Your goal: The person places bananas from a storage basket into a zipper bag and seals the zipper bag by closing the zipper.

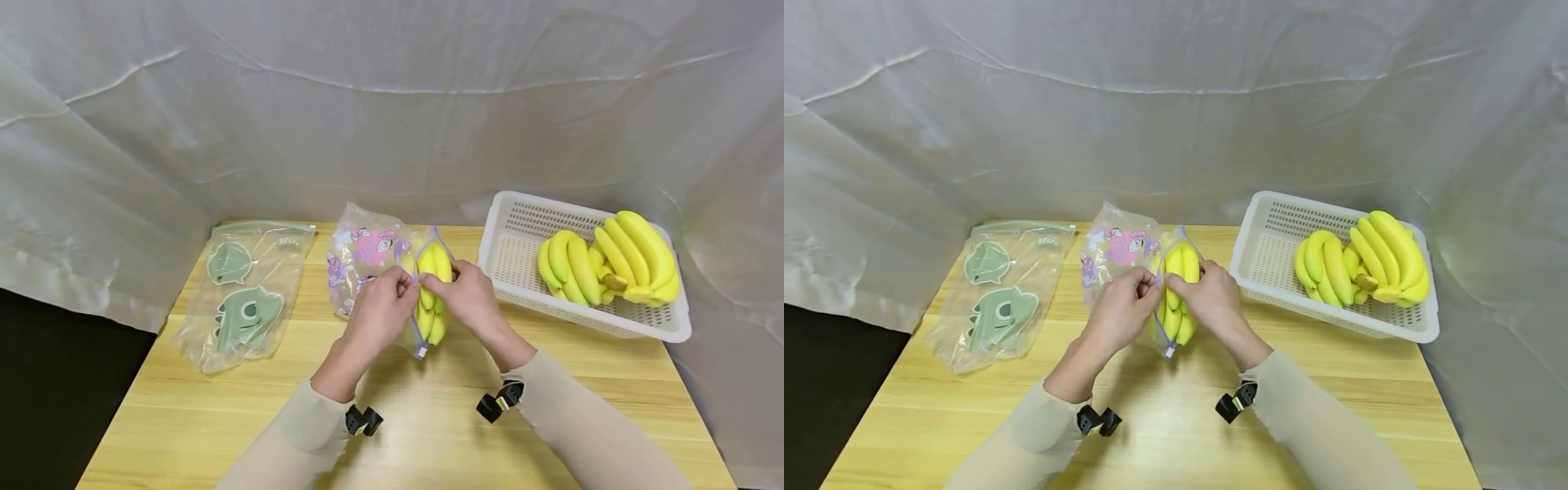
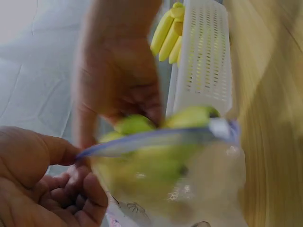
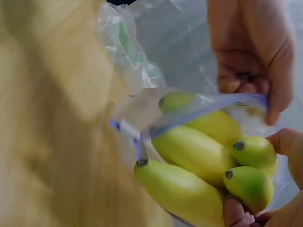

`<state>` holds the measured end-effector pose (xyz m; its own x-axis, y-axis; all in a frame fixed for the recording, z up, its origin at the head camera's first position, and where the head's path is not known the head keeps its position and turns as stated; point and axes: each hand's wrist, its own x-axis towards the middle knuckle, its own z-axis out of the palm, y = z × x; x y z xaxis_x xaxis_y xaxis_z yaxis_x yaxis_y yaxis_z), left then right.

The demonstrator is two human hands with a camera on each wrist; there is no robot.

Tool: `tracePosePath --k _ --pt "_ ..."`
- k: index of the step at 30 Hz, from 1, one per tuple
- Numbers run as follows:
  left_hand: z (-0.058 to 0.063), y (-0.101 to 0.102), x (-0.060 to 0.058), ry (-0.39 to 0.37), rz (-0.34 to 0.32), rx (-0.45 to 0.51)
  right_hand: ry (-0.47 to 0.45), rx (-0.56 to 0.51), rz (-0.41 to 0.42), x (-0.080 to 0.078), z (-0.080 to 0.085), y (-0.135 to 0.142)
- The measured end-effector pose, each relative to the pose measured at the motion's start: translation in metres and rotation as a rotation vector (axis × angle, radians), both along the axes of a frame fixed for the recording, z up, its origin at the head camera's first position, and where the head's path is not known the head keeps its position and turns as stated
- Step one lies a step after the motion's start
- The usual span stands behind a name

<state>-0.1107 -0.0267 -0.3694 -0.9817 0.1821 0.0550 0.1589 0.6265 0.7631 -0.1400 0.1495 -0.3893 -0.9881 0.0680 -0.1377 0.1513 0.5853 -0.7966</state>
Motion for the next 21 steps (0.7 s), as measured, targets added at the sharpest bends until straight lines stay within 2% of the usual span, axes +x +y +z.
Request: tracePosePath --k 2,5,8,10,11,13,17,19,21 --pt "0.001 0.001 0.0 0.015 0.022 0.014 0.027 0.047 0.003 0.002 0.008 0.002" --pt "0.002 0.005 0.001 -0.002 -0.005 0.028 0.047 0.046 -0.017 0.001 0.015 0.005" --pt "0.002 0.008 0.001 -0.053 -0.053 0.062 0.048 0.049 -0.006 -0.003 0.014 0.004" --pt "0.001 0.008 0.0 -0.064 -0.049 0.08 0.048 0.075 0.016 -0.003 0.011 0.002" --pt "0.0 0.008 -0.001 -0.045 -0.034 0.074 0.05 0.1 0.028 -0.003 0.009 0.001" --pt "-0.003 0.007 -0.003 0.018 0.007 0.023 0.053 0.154 0.053 -0.002 0.008 0.0" --pt "-0.012 0.007 -0.01 0.185 0.084 -0.205 0.05 0.238 0.085 -0.002 0.007 -0.002" --pt "-0.016 0.009 -0.012 0.226 0.097 -0.291 0.048 0.256 0.094 -0.002 0.007 -0.004" --pt "-0.019 0.01 -0.012 0.229 0.097 -0.324 0.057 0.265 0.098 -0.004 0.006 -0.005"
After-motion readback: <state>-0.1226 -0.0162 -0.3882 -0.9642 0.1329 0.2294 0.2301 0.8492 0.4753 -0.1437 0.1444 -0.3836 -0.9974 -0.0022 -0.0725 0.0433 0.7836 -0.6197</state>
